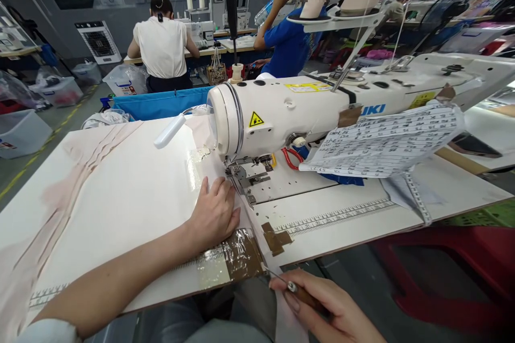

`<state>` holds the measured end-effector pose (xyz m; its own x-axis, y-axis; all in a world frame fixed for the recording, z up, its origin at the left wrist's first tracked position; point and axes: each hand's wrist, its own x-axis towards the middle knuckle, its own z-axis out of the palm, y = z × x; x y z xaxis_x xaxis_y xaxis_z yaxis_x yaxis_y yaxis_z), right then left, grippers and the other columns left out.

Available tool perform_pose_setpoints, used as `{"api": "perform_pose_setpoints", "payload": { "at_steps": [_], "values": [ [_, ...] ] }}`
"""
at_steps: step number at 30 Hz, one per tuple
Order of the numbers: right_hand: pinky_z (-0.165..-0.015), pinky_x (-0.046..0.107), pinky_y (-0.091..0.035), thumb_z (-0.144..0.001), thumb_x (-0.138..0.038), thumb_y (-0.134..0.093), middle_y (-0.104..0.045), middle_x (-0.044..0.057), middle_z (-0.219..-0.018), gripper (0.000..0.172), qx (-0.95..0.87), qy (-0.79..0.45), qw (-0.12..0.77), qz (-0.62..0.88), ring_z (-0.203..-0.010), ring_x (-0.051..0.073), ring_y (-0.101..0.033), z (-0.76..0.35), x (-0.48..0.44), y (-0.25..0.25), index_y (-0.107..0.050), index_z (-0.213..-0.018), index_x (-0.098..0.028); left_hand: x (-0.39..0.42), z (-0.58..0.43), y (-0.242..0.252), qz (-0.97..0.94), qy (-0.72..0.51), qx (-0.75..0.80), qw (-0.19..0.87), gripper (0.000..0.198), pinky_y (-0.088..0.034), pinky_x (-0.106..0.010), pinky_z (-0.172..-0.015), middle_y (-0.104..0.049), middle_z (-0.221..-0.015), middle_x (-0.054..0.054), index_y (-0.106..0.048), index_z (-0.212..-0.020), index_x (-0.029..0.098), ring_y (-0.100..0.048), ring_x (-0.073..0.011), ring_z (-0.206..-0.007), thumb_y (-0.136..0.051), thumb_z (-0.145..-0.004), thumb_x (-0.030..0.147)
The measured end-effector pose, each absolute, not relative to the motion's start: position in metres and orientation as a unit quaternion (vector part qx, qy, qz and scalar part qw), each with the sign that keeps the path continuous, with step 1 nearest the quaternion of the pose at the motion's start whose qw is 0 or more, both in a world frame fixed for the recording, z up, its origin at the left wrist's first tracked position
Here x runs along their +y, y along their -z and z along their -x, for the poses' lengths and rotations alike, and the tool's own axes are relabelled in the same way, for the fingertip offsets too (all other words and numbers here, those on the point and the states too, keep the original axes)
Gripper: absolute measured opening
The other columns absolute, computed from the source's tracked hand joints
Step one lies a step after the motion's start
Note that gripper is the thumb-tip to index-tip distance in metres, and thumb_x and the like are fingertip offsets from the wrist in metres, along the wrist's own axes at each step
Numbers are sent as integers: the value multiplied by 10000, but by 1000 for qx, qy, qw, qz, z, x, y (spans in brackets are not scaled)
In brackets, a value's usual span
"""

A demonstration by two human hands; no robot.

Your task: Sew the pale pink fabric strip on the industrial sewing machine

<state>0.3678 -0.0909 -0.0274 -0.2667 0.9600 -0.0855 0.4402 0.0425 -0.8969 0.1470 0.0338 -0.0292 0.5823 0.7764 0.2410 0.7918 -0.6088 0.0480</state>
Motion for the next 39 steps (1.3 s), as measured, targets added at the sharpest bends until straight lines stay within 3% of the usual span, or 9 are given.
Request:
{"api": "perform_pose_setpoints", "payload": {
  "at_steps": [9, 17, 21, 26, 29, 34, 39],
  "values": [
    [-576, 206, -505, -922, -350, -515, -700, 51, -864, 260, -662, -474, 299, 497, -675, 152, -622, -353, -70, 19, -703, -1035, -211, 39, -147, 28, 893, 97, -437, 47, 383, -320, -608, -1045, -524, -1277, -192, -523, -1222, 59, -405, -343, -1231, -426, -869, 175],
    [-724, 261, -492, -944, -430, -491, -617, 21, -825, 335, -601, -517, 318, 520, -764, 177, -577, -347, -68, 32, -645, -1178, -245, 40, -147, 29, 889, 122, -435, 70, 338, -349, -558, -1036, -559, -1226, -163, -554, -1194, 68, -445, -313, -1172, -408, -938, 234],
    [-750, 286, -495, -894, -485, -573, -654, 27, -853, 378, -475, -593, 376, 530, -792, 191, -611, -332, -78, 36, -636, -1171, -235, 46, -145, 32, 883, 116, -439, 119, 292, -341, -551, -1047, -572, -1202, -160, -577, -1163, 76, -463, -308, -1146, -451, -909, 145],
    [-630, 284, -509, -796, -534, -683, -664, 18, -705, 460, -230, -728, 425, 486, -584, 163, -640, -309, -102, 42, -645, -1105, -194, 52, -143, 32, 888, 94, -418, 164, 324, -308, -530, -1072, -575, -1171, -156, -579, -1154, 72, -466, -298, -1121, -450, -859, 33],
    [-636, 290, -525, -781, -538, -696, -658, 21, -692, 451, -234, -702, 442, 507, -599, 176, -650, -309, -109, 47, -659, -1067, -191, 49, -143, 29, 891, 93, -425, 129, 356, -405, -454, -979, -582, -1122, -145, -561, -1176, 73, -485, -277, -1061, -428, -853, 5],
    [-733, 277, -541, -875, -514, -579, -679, 58, -930, 369, -422, -566, 417, 572, -774, 203, -657, -329, -111, 60, -655, -1104, -235, 43, -142, 25, 894, 120, -426, 77, 312, -450, -417, -880, -588, -1112, -150, -570, -1173, 68, -488, -280, -1047, -410, -905, 81],
    [-627, 231, -498, -951, -471, -455, -633, 29, -735, 356, -500, -502, 376, 597, -687, 182, -612, -336, -115, 70, -629, -1157, -239, 45, -141, 28, 892, 112, -433, 72, 347, -440, -438, -902, -572, -1163, -156, -557, -1209, 63, -477, -295, -1085, -429, -891, 113]
  ]
}}
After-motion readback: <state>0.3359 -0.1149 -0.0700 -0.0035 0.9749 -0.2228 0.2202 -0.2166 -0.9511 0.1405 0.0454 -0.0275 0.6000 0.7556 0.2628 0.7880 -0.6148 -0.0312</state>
